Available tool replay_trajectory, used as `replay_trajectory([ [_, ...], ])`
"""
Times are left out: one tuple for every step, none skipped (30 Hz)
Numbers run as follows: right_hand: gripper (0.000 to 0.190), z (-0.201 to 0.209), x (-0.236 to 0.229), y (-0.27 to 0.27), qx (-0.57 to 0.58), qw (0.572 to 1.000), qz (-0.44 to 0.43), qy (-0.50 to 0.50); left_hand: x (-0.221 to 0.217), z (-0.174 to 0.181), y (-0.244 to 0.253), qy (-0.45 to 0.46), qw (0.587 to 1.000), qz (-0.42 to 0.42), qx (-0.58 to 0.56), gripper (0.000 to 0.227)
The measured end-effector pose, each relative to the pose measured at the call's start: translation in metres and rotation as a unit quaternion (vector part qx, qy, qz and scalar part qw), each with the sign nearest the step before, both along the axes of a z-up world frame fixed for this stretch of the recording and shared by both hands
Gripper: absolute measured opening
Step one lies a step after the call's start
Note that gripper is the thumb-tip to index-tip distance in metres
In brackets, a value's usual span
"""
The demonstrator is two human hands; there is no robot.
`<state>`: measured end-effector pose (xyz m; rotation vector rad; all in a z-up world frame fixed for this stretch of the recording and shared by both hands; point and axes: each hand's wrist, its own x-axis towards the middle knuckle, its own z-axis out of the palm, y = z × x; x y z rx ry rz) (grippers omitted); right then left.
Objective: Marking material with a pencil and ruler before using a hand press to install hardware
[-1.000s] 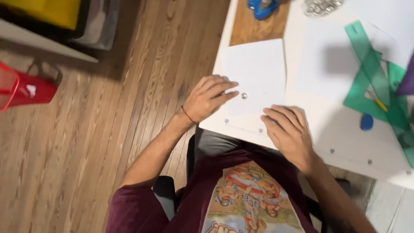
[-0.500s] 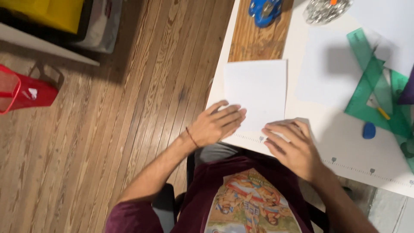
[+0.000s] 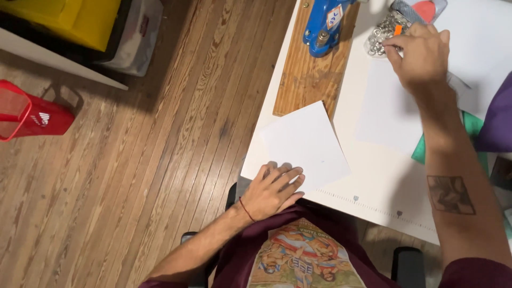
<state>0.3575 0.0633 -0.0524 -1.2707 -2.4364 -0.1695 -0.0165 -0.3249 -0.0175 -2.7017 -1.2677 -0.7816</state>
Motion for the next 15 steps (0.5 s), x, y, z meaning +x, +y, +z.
replay_trajectory([
  [0.017,-0.007,-0.001,0.012,0.046,0.997,-0.017,-0.067,0.002,0.0,0.001,-0.022,1.0,0.002,-0.019,0.04],
  [0.017,-0.013,-0.002,0.025,0.093,0.986,-0.035,-0.133,0.004,0.0,0.002,-0.045,0.998,0.004,-0.038,0.04],
  [0.017,-0.014,-0.004,0.027,0.098,0.986,-0.033,-0.131,0.006,0.005,0.003,-0.043,0.999,0.007,-0.033,0.04],
  [0.017,-0.015,-0.006,0.029,0.117,0.977,-0.062,-0.166,0.007,0.01,0.004,-0.075,0.996,0.008,-0.043,0.037],
  [0.017,-0.02,-0.008,0.029,0.132,0.967,-0.087,-0.202,0.011,0.014,0.002,-0.11,0.992,0.012,-0.057,0.034],
  [0.017,-0.02,-0.007,0.034,0.134,0.967,-0.082,-0.201,0.01,0.015,0.005,-0.11,0.992,0.018,-0.055,0.034],
  [0.015,-0.023,-0.006,0.037,0.125,0.971,-0.078,-0.187,0.013,0.015,0.003,-0.143,0.988,0.015,-0.065,0.035],
  [0.014,-0.026,-0.005,0.039,0.115,0.975,-0.074,-0.173,0.015,0.016,0.002,-0.175,0.982,0.013,-0.075,0.037],
  [0.014,-0.028,-0.005,0.045,0.118,0.976,-0.068,-0.17,0.018,0.019,0.003,-0.174,0.982,0.019,-0.072,0.037],
  [0.017,-0.029,-0.005,0.05,0.095,0.98,-0.071,-0.158,0.021,0.022,0.005,-0.194,0.978,0.034,-0.07,0.039],
  [0.022,-0.033,0.0,0.047,0.067,0.984,-0.077,-0.147,0.024,0.026,0.002,-0.214,0.973,0.045,-0.074,0.042],
  [0.022,-0.034,0.002,0.048,0.064,0.984,-0.075,-0.146,0.026,0.024,0.002,-0.214,0.973,0.048,-0.077,0.042],
  [0.022,-0.035,0.002,0.05,0.076,0.98,-0.075,-0.17,0.028,0.023,0.003,-0.213,0.973,0.069,-0.065,0.04],
  [0.022,-0.036,0.001,0.052,0.088,0.974,-0.075,-0.193,0.03,0.021,0.002,-0.211,0.972,0.09,-0.053,0.038],
  [0.022,-0.037,0.001,0.053,0.085,0.975,-0.073,-0.192,0.033,0.023,0.005,-0.21,0.972,0.093,-0.056,0.038],
])
